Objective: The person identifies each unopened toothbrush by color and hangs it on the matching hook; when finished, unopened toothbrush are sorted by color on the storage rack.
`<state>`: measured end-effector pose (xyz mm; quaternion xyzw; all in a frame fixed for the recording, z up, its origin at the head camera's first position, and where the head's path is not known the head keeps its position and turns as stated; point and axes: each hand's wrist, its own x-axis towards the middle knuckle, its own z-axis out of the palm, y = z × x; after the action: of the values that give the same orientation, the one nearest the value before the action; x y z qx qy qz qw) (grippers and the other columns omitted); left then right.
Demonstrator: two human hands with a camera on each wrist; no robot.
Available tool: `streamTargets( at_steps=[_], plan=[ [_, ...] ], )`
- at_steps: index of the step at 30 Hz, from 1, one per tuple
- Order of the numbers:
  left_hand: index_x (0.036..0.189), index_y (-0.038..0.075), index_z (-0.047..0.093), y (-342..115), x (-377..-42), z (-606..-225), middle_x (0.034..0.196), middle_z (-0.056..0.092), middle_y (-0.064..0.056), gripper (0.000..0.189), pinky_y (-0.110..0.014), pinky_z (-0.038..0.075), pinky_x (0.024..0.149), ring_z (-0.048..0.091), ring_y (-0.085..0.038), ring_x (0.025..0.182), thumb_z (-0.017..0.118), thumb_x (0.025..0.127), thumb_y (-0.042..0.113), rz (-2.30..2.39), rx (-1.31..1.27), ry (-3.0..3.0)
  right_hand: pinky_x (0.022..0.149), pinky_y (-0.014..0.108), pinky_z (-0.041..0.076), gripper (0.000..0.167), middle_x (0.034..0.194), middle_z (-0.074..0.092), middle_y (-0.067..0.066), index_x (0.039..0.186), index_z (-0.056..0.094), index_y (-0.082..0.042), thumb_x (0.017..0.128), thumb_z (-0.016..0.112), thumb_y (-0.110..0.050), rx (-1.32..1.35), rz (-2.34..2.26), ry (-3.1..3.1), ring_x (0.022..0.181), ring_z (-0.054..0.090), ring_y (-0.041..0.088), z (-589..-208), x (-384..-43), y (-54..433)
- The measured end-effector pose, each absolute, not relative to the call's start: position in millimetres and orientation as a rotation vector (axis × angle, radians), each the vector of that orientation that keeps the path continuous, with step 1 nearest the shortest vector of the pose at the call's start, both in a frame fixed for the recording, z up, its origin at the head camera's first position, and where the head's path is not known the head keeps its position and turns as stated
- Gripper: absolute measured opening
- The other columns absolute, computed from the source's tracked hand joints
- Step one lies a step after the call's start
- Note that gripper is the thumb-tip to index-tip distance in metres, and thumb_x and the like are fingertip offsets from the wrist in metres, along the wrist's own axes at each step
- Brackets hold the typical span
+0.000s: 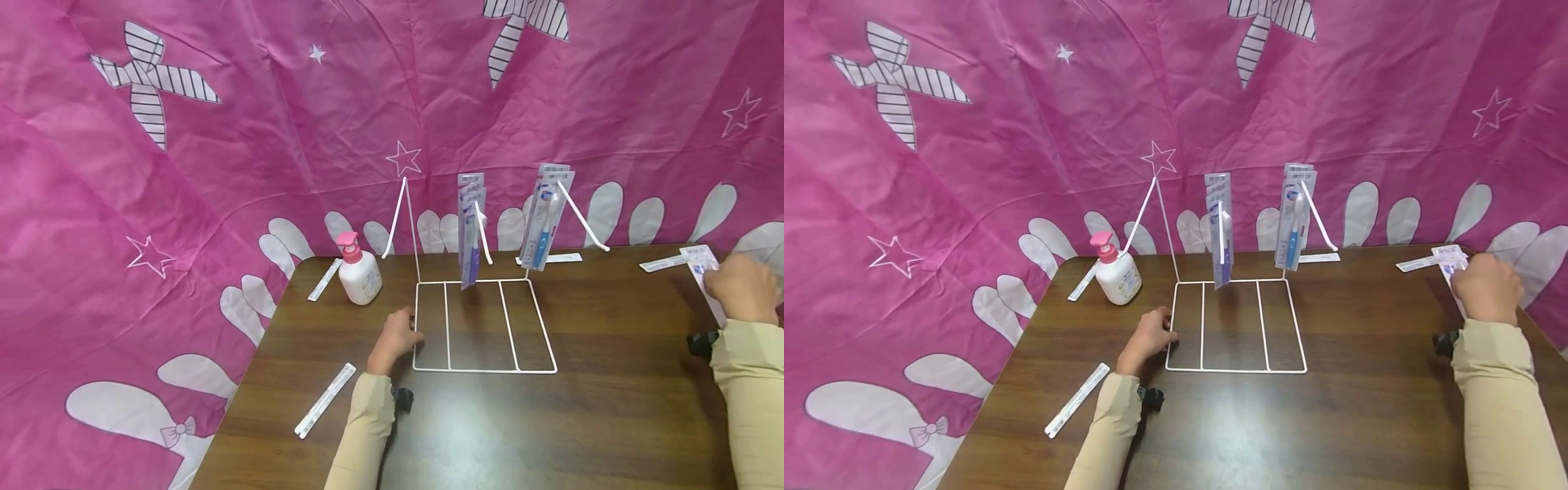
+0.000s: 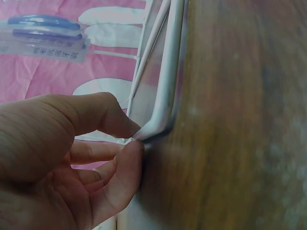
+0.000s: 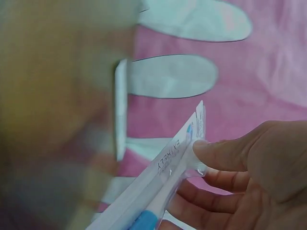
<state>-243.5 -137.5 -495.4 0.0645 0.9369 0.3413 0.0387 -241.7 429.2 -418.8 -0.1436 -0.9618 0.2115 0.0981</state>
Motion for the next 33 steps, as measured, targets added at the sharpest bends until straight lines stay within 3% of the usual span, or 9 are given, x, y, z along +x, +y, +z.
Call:
streamTargets(
  at_steps=[4, 7, 13, 20, 29, 30, 33],
  plan=[
    [0.111, -0.004, 0.062, -137.0, -244.1, -494.4, 0.079, 0.061, -0.006, 0.039, -0.030, 0.052, 0.057, 0.058, -0.019, 0.064, 0.080, 0.076, 0.000, 1.037, 0.195, 2.871, 0.048, 0.063, 0.038, 0.036, 0.090, 0.047, 0.054, 0.064, 0.054, 0.010, 0.089, 0.052, -0.015, -0.384, 0.614, -2.779, 0.080, 0.048, 0.072, -400.8, -239.1, 418.9],
    [0.111, -0.005, 0.062, -137.2, -243.8, -494.2, 0.080, 0.061, -0.007, 0.040, -0.030, 0.052, 0.058, 0.059, -0.019, 0.064, 0.080, 0.076, -0.001, 1.040, 0.196, 2.869, 0.046, 0.057, 0.035, 0.034, 0.084, 0.051, 0.050, 0.066, 0.056, 0.011, 0.089, 0.053, -0.014, -0.333, 0.614, -2.694, 0.072, 0.049, 0.069, -390.3, -237.2, 409.3],
    [0.112, -0.006, 0.062, -137.8, -242.8, -493.5, 0.079, 0.061, -0.008, 0.041, -0.028, 0.052, 0.053, 0.059, -0.018, 0.058, 0.080, 0.075, -0.002, 1.073, 0.191, 2.863, 0.067, 0.068, 0.035, 0.036, 0.099, 0.052, 0.049, 0.099, 0.056, 0.021, 0.093, 0.053, -0.015, -0.278, 0.662, -2.550, 0.088, 0.047, 0.067, -373.5, -230.2, 387.3],
    [0.113, -0.006, 0.061, -137.3, -243.0, -493.2, 0.079, 0.060, -0.007, 0.041, -0.026, 0.051, 0.049, 0.057, -0.014, 0.053, 0.079, 0.077, -0.002, 1.095, 0.178, 2.839, 0.077, 0.071, 0.034, 0.039, 0.103, 0.051, 0.046, 0.110, 0.051, 0.022, 0.096, 0.053, -0.014, -0.278, 0.682, -2.428, 0.094, 0.047, 0.065, -354.0, -217.8, 360.2],
    [0.112, -0.006, 0.061, -138.8, -242.3, -494.2, 0.079, 0.059, -0.007, 0.040, -0.027, 0.051, 0.050, 0.058, -0.014, 0.052, 0.079, 0.076, -0.003, 1.106, 0.185, 2.839, 0.092, 0.062, 0.030, 0.036, 0.110, 0.054, 0.040, 0.119, 0.052, 0.020, 0.096, 0.058, -0.008, -0.282, 0.796, -2.280, 0.105, 0.047, 0.056, -344.5, -196.4, 322.1],
    [0.112, -0.006, 0.061, -138.8, -242.7, -494.4, 0.079, 0.059, -0.007, 0.040, -0.027, 0.051, 0.050, 0.058, -0.015, 0.053, 0.079, 0.076, -0.003, 1.107, 0.191, 2.843, 0.094, 0.060, 0.030, 0.036, 0.111, 0.055, 0.039, 0.119, 0.053, 0.019, 0.096, 0.059, -0.008, -0.288, 0.806, -2.267, 0.104, 0.048, 0.053, -343.6, -194.4, 318.8],
    [0.111, -0.006, 0.061, -138.6, -243.1, -494.7, 0.079, 0.059, -0.008, 0.039, -0.028, 0.051, 0.050, 0.058, -0.015, 0.052, 0.078, 0.075, -0.003, 1.116, 0.201, 2.841, 0.094, 0.045, 0.034, 0.034, 0.111, 0.059, 0.036, 0.118, 0.057, 0.016, 0.095, 0.062, -0.009, -0.297, 0.814, -2.228, 0.091, 0.055, 0.014, -341.1, -190.1, 309.2]
  ],
)
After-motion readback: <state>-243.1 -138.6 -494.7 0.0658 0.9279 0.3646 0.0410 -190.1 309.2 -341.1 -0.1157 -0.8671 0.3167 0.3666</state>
